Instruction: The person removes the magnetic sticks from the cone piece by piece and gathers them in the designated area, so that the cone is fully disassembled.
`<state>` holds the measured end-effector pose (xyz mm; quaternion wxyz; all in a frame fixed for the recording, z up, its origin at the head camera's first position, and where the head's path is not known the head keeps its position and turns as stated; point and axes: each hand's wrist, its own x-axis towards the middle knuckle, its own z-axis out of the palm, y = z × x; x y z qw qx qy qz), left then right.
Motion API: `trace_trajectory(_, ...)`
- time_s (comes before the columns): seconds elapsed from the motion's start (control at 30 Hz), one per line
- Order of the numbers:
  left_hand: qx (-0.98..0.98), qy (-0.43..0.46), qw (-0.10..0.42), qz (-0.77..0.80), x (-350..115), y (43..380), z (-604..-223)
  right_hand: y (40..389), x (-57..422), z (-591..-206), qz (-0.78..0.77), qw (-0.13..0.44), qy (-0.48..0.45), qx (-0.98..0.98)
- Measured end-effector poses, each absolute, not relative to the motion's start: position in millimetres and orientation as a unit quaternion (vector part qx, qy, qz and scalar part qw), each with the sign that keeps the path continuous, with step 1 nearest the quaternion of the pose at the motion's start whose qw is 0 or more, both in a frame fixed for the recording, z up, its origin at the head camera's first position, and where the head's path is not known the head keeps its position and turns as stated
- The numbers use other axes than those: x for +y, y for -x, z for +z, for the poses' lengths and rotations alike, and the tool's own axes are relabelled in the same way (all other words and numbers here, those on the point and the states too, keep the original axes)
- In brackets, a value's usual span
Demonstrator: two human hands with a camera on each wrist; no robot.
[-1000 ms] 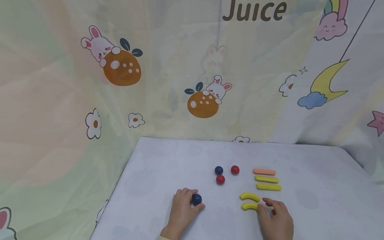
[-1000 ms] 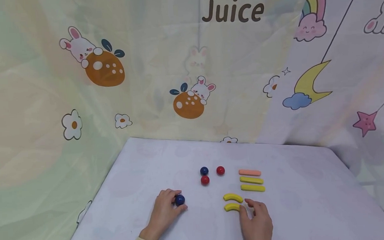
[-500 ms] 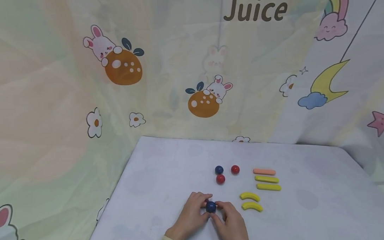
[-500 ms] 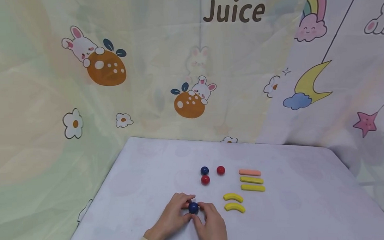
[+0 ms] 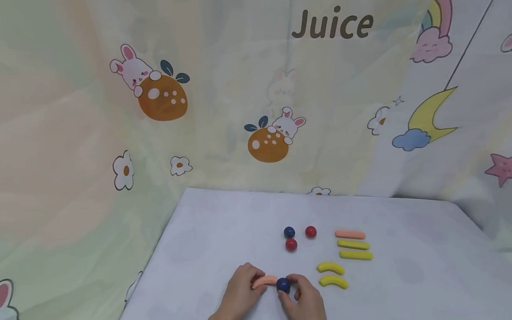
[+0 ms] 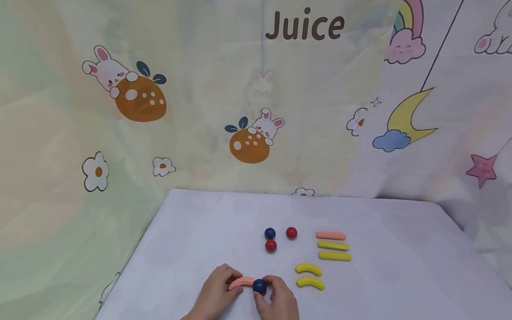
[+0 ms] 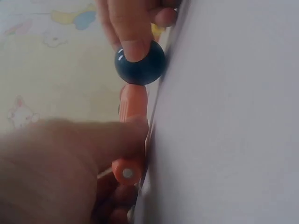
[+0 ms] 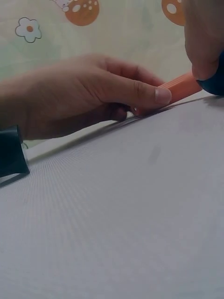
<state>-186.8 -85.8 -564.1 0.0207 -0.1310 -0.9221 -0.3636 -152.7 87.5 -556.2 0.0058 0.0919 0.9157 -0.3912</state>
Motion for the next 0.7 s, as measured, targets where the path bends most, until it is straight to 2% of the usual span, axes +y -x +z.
trace_trajectory(0.17,-0.932,0.075,0.039,-0.354,-86,186,-566,150,87,-558,-0.391,0.012,-0.093,0.916)
trace_trajectory(0.4,-0.924,0.05,0.027,-0.378,-94,186,-566,150,86,-555,-0.396,-0.002,-0.094,0.913)
trace_trajectory(0.57,-0.919,0.044,0.04,-0.39,-98,189,-568,159,102,-544,-0.396,-0.034,-0.12,0.91)
trace_trajectory(0.7,-0.918,0.055,0.053,-0.39,-98,191,-570,179,125,-535,-0.371,-0.088,-0.098,0.919)
